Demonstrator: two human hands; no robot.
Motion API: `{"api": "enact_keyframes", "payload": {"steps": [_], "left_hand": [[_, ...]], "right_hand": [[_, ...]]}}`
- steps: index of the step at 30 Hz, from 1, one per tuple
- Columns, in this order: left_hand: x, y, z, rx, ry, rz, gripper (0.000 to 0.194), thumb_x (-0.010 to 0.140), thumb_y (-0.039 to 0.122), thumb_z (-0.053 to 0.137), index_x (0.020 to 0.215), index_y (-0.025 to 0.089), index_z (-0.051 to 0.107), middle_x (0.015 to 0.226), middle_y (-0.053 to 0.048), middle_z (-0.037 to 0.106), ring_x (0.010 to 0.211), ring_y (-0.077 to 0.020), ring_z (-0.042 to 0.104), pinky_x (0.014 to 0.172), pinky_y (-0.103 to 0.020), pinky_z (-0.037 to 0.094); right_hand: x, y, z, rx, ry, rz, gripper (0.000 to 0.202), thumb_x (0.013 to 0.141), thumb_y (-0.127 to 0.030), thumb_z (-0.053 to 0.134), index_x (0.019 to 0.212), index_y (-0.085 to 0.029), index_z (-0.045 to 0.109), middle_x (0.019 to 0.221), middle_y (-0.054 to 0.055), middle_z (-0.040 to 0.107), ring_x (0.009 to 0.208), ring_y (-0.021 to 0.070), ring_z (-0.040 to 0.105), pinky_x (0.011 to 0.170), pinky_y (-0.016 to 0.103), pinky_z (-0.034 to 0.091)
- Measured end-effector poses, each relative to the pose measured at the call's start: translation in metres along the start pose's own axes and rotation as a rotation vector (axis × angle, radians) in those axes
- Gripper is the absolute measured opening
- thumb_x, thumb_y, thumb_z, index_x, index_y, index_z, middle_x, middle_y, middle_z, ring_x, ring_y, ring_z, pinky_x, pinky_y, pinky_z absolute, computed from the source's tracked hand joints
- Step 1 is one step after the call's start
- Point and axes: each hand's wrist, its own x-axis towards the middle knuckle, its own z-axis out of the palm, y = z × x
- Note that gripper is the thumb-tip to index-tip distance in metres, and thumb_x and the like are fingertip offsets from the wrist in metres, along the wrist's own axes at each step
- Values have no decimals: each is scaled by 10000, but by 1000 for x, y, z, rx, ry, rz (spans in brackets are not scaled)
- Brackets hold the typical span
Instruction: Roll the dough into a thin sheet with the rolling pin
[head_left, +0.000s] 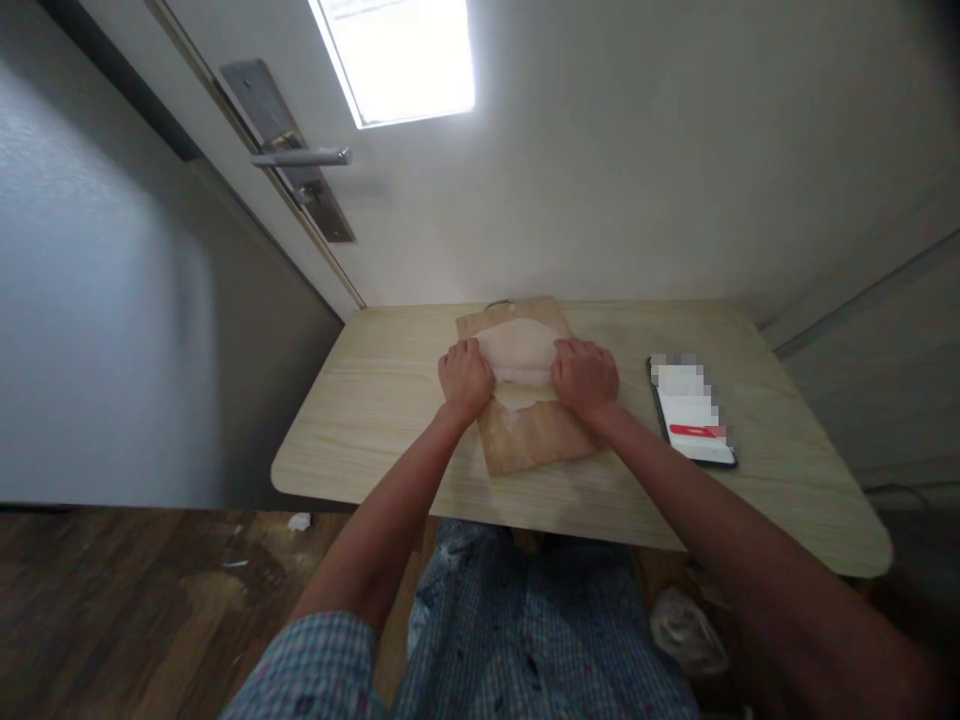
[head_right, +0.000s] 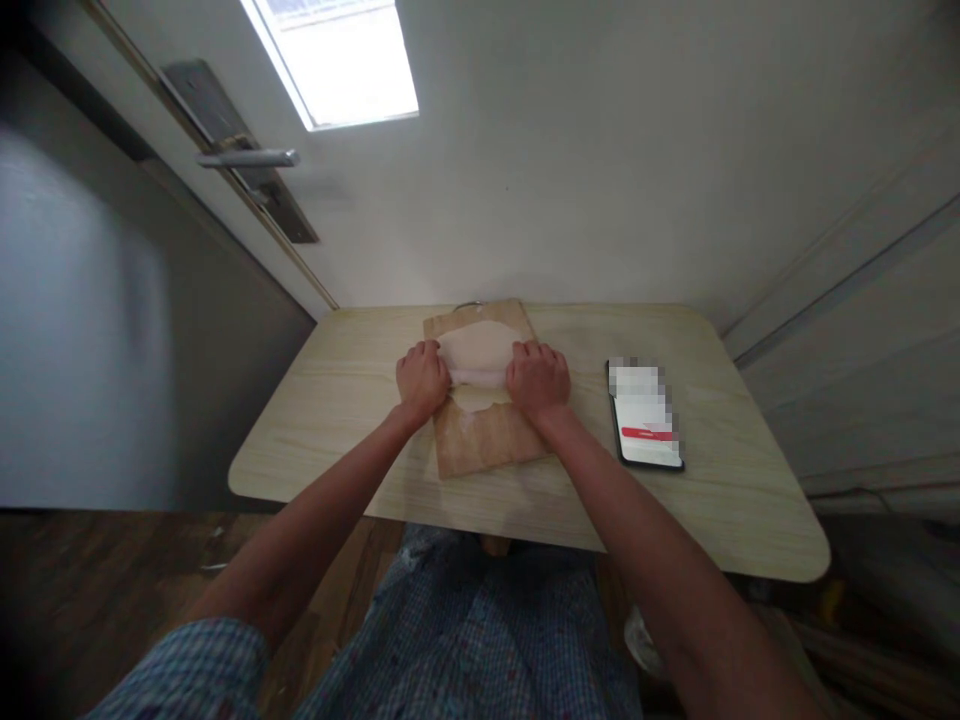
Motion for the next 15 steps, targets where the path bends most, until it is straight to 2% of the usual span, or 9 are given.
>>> {"api": "enact_keyframes", "payload": {"steps": [5,9,15], "left_hand": [[17,4,3,-10,7,-51,246,788,207,344,976,168,498,995,-88,567,952,-237,502,741,-339,403],[40,8,7,-44,-22,-99,233,798,238,344,963,166,492,988,-98,561,936,-242,511,724,-343,419],[74,11,15,-93,-68,-95,200,837,275,335,906,178,496,934,-85,573,854,-214,545,704,-318,430]], "right_hand": [[22,4,3,12,-5,4,338,804,-194,339,1084,-131,518,1086,123,564,955,233,472,764,340,317],[45,8,8,28,-45,15,323,798,-191,334,1040,-104,531,1040,150,570,920,243,481,726,344,330],[67,11,13,14,10,-68,260,799,-171,338,925,-92,552,922,144,573,885,238,484,718,346,331]]}}
